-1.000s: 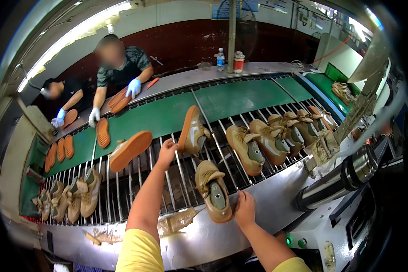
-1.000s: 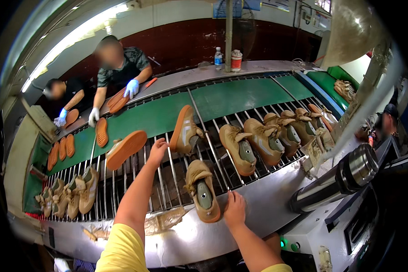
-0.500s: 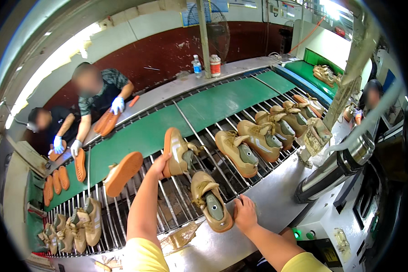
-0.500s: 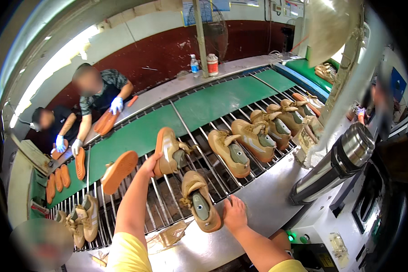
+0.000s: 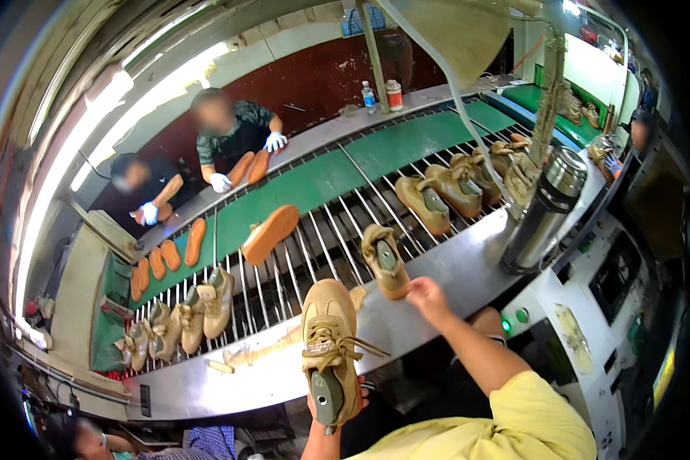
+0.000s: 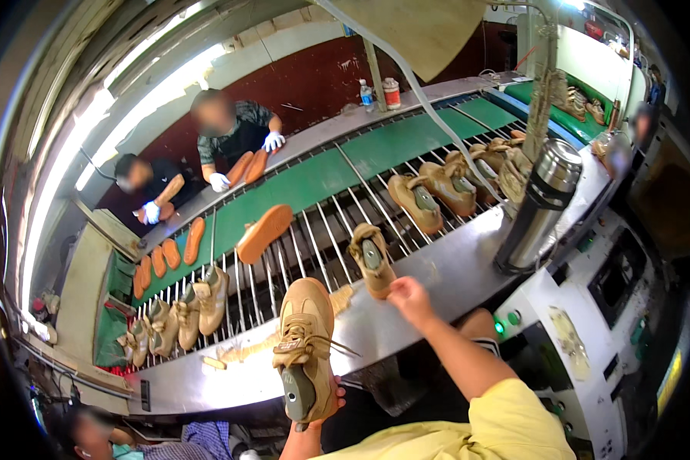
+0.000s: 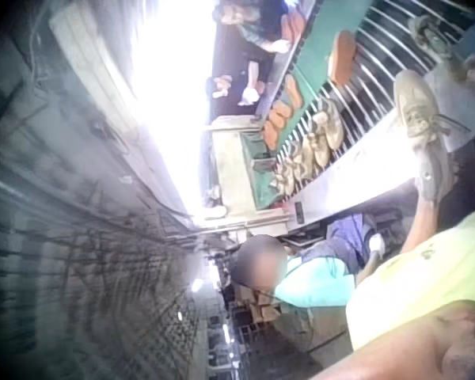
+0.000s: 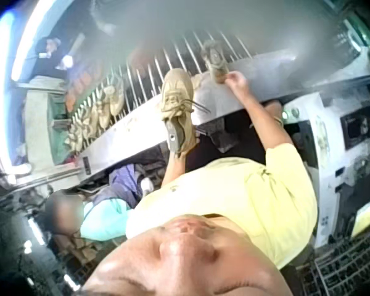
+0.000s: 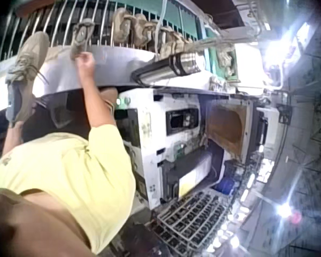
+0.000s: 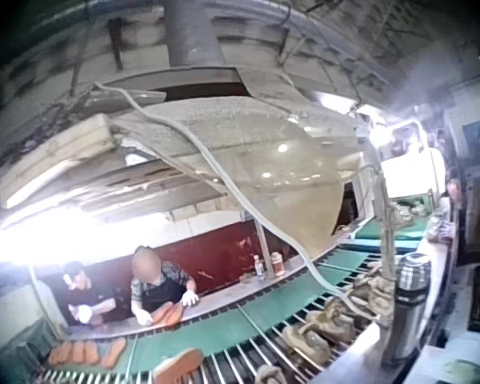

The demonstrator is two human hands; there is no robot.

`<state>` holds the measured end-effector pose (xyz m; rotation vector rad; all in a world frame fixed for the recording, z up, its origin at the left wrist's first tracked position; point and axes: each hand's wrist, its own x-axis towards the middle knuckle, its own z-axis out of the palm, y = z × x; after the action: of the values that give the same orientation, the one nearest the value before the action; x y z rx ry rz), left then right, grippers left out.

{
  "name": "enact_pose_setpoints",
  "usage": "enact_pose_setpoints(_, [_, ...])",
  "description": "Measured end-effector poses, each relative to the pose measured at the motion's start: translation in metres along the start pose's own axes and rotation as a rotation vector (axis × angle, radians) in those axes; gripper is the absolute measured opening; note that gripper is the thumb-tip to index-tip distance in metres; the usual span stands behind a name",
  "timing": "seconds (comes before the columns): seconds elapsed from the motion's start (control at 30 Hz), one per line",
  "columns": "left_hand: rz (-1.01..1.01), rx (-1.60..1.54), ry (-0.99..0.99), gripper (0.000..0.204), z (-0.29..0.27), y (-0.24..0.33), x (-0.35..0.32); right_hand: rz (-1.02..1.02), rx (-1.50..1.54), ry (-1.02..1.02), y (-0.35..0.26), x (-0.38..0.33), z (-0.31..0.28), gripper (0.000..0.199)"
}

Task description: The person places shoe uppers and soles onto a conveyor belt and into a heat-press machine to bond them together.

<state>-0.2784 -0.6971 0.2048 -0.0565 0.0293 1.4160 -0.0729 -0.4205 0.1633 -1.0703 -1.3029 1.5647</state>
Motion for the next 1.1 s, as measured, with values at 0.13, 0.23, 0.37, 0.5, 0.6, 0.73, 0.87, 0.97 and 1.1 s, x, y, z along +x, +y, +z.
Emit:
enact_pose_setpoints(0.13, [-0.249, -0.036, 0.032, 0.083, 0.046, -0.048, 0.001, 0.328, 0.384, -0.742, -0.057, -0.135, 0.013, 0.098])
enact_pose_setpoints(0.23, [-0.536, 0.158, 0.007, 0.072, 0.102, -0.082, 0.038, 0.399, 0.625, -0.786, -0.100, -0.176, 0.016, 0.099])
enact_pose_setpoints(0.37, [-0.457, 1.300, -0.179, 0.049, 0.090, -0.120, 0.061, 0.203, 1.149, -0.545, -0.117, -0.192, -0.036, 0.092])
enact_pose_setpoints(0.5, [-0.354, 2.134, -0.121, 0.029, 0.099, -0.147, 0.108, -0.063, 1.272, -0.269, -0.133, -0.227, -0.118, 0.085])
enact_pose_setpoints(0.6, [0.081, 2.178, -0.096, 0.023, 0.009, -0.111, 0.125, -0.169, 1.138, 0.086, -0.150, -0.256, -0.194, 0.080])
enact_pose_setpoints(0.73, [0.131, 2.265, 0.233, 0.020, -0.043, -0.067, 0.122, -0.193, 0.471, 0.848, -0.173, -0.266, -0.331, 0.072])
enact_pose_setpoints(0.87, [0.200, 2.142, 0.327, 0.017, -0.060, -0.036, 0.110, -0.249, -0.166, 1.145, -0.217, -0.232, -0.436, 0.083])
enact_pose_setpoints(0.97, [0.178, 1.853, 0.434, 0.017, -0.091, -0.023, 0.117, 0.139, -0.537, 1.361, -0.244, -0.216, -0.498, 0.087])
enact_pose_setpoints(1.1, [0.229, 1.872, 0.420, 0.040, -0.069, -0.043, 0.140, 0.566, -0.829, 1.373, -0.264, -0.179, -0.516, 0.102])
